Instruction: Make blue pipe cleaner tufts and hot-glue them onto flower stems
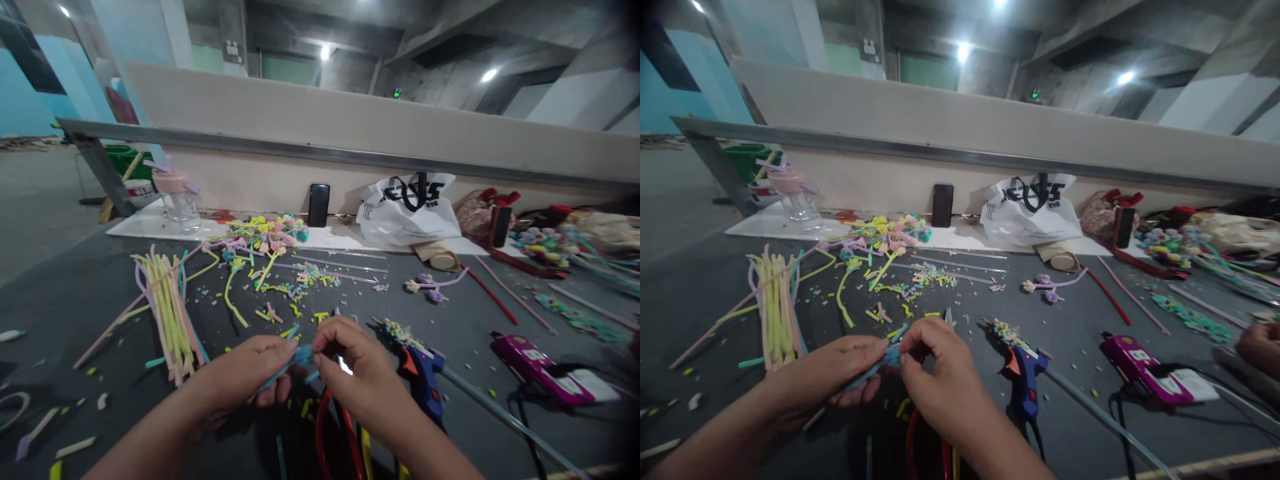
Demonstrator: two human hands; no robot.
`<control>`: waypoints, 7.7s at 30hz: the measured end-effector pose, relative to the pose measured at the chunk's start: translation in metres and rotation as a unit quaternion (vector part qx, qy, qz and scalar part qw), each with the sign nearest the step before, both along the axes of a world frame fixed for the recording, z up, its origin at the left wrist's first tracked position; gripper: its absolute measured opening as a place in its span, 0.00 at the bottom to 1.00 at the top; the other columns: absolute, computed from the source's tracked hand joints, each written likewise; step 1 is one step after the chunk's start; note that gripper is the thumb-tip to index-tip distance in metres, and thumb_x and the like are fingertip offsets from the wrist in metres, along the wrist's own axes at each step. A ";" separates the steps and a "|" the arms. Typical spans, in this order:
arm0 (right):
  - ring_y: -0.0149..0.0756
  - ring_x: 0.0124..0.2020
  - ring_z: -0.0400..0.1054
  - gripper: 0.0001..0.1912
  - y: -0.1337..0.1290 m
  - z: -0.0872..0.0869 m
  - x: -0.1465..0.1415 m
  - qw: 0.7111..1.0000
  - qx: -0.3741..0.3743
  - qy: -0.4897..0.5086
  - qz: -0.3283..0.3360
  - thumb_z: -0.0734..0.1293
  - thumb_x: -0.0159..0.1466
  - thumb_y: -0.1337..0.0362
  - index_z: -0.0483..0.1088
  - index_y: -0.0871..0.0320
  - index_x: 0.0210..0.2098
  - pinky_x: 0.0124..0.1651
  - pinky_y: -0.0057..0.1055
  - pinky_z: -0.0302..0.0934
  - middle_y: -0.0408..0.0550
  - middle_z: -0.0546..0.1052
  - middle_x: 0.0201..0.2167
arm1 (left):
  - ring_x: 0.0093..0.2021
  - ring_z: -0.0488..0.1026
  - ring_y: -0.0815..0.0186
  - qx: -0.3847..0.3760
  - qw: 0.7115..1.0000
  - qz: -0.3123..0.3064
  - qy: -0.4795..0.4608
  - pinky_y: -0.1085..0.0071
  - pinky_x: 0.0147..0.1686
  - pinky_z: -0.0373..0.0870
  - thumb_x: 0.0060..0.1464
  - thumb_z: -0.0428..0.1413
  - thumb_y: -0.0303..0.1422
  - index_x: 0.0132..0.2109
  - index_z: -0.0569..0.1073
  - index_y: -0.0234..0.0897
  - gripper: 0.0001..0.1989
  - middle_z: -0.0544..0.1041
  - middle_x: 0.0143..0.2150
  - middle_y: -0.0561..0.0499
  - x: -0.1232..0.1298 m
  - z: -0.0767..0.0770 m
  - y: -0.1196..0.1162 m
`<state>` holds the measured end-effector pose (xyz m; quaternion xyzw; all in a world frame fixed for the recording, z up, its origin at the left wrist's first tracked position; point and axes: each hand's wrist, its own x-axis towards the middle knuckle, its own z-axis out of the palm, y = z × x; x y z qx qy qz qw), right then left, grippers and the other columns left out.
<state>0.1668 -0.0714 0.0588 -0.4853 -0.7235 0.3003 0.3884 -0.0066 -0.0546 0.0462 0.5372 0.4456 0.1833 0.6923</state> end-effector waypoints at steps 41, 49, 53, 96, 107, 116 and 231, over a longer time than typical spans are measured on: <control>0.33 0.36 0.63 0.23 -0.004 -0.005 0.006 0.997 0.002 -0.001 0.076 0.65 0.55 0.73 0.63 0.51 0.49 0.40 0.32 0.62 0.49 0.64 0.47 | 0.16 0.46 0.80 -0.173 0.967 0.038 -0.184 0.77 0.16 0.35 0.55 0.49 0.41 0.32 0.62 0.36 0.13 0.56 0.20 0.61 -0.013 -0.014 -0.008; 0.36 0.39 0.66 0.17 0.003 -0.007 0.008 0.995 0.004 0.004 0.097 0.67 0.55 0.72 0.69 0.52 0.43 0.41 0.33 0.62 0.47 0.72 0.40 | 0.15 0.45 0.81 -0.227 0.954 0.024 -0.195 0.79 0.16 0.33 0.53 0.52 0.41 0.31 0.62 0.36 0.13 0.55 0.19 0.61 -0.009 -0.015 -0.009; 0.36 0.38 0.67 0.14 0.008 -0.006 0.011 0.992 0.009 0.014 0.128 0.68 0.56 0.69 0.71 0.51 0.41 0.40 0.33 0.62 0.46 0.73 0.37 | 0.15 0.45 0.80 -0.235 0.952 0.018 -0.197 0.79 0.16 0.34 0.52 0.53 0.40 0.31 0.62 0.37 0.11 0.55 0.19 0.61 -0.010 -0.016 -0.010; 0.32 0.29 0.64 0.02 0.010 -0.024 0.000 0.997 -0.030 0.071 -0.004 0.68 0.54 0.66 0.70 0.57 0.27 0.33 0.29 0.58 0.43 0.70 0.27 | 0.26 0.64 0.68 0.307 0.948 0.041 0.077 0.74 0.26 0.58 0.55 0.46 0.36 0.30 0.73 0.36 0.14 0.69 0.24 0.55 -0.002 -0.018 -0.014; 0.28 0.24 0.59 0.04 0.013 -0.021 -0.007 0.984 -0.126 0.129 -0.018 0.68 0.53 0.65 0.68 0.58 0.26 0.27 0.26 0.55 0.40 0.66 0.22 | 0.35 0.70 0.65 0.359 0.919 0.071 0.148 0.71 0.34 0.62 0.55 0.49 0.34 0.43 0.67 0.41 0.09 0.73 0.35 0.53 -0.002 -0.026 -0.019; 0.27 0.23 0.59 0.06 0.013 -0.022 -0.011 0.974 -0.154 0.167 -0.019 0.68 0.52 0.64 0.68 0.58 0.25 0.27 0.25 0.54 0.38 0.66 0.20 | 0.31 0.69 0.65 0.455 0.864 0.068 0.207 0.71 0.31 0.61 0.59 0.41 0.33 0.35 0.70 0.37 0.13 0.73 0.30 0.50 -0.001 -0.031 -0.020; 0.28 0.31 0.65 0.15 -0.007 -0.028 0.005 0.912 -0.282 0.282 0.098 0.71 0.51 0.66 0.68 0.55 0.38 0.36 0.27 0.59 0.40 0.71 0.29 | 0.27 0.57 0.69 0.293 0.946 -0.052 0.131 0.72 0.27 0.53 0.59 0.40 0.39 0.25 0.57 0.38 0.16 0.58 0.24 0.56 -0.002 -0.022 -0.017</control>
